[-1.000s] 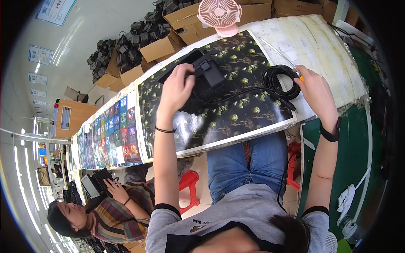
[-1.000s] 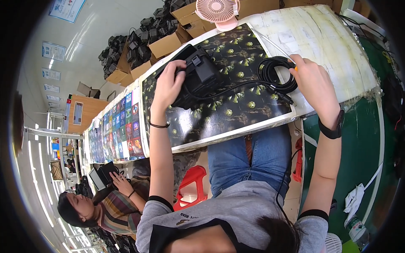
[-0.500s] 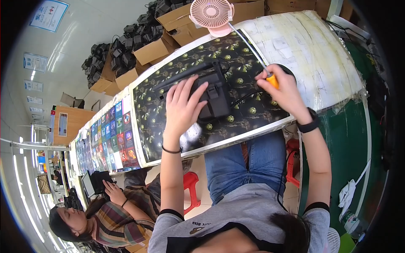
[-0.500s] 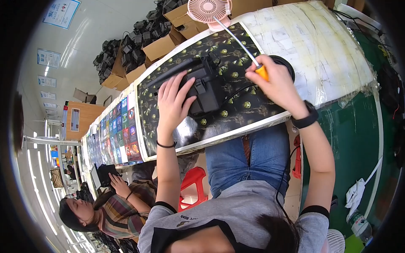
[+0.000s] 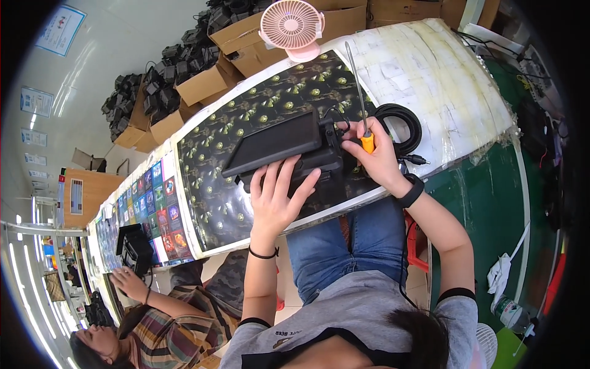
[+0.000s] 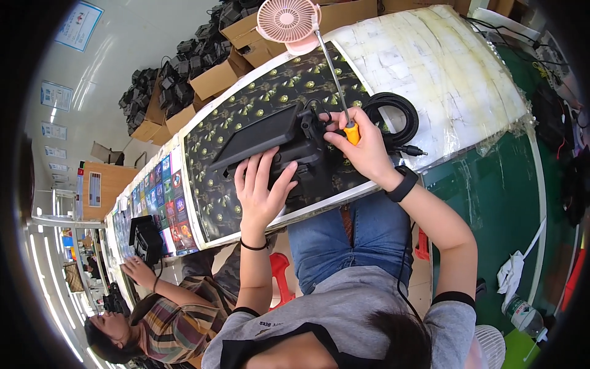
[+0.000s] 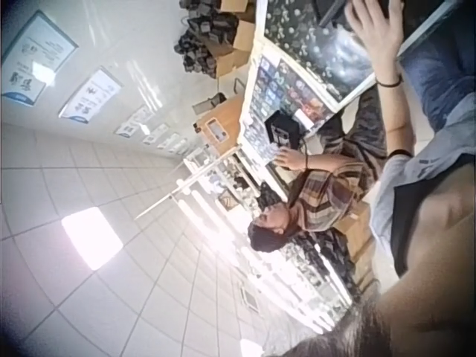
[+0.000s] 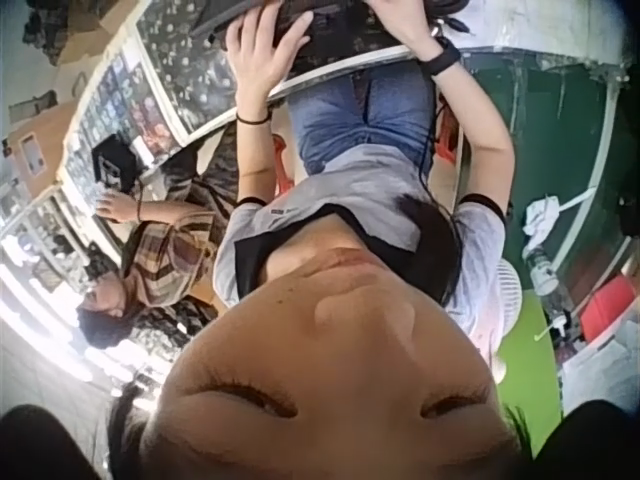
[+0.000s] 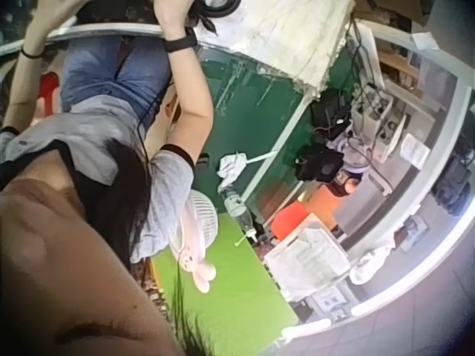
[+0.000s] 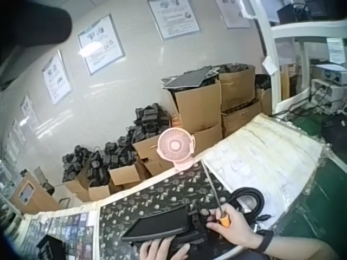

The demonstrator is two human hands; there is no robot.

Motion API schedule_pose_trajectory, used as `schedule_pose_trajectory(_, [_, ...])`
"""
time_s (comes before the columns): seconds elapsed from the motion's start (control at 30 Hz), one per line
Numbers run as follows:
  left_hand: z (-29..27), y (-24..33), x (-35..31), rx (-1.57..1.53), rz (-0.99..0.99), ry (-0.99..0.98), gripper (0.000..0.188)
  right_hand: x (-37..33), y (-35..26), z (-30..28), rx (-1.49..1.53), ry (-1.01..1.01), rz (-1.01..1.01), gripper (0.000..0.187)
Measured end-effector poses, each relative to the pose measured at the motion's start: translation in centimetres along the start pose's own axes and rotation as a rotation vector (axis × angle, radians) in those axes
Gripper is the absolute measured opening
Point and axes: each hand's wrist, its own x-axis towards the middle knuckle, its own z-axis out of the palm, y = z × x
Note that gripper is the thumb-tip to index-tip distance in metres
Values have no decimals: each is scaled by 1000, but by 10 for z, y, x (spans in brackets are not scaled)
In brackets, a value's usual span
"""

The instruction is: Assembling and packing electronic monitoring devices into black protective cases.

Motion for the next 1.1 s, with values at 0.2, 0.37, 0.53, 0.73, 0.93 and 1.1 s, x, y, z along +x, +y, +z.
schedule_pose_trajectory(0.2, [-4, 4, -9, -1, 34, 12, 33, -4, -5, -1, 23, 19, -12, 31])
schedule_pose_trajectory(0.37, [-7, 7, -10, -35, 22, 52, 40, -10, -6, -3, -46, -1, -154, 36])
schedule_pose_trajectory(0.53, [-5, 14, -13, -66, 3, 135, 40, -12, -3, -5, 151, -2, -136, 41])
schedule_pose_trajectory(0.73, [-2, 26, -23, -34, -32, 219, 42, -20, -13, 5, 229, 48, 1, 42])
schedule_pose_trajectory(0.93, [-6, 54, -32, 81, -127, 145, 43, -22, -37, 15, 213, 164, 355, 40])
schedule_pose_trajectory(1.1, [-5, 40, -31, 40, -101, 193, 41, -22, -23, 12, 211, 93, 78, 41])
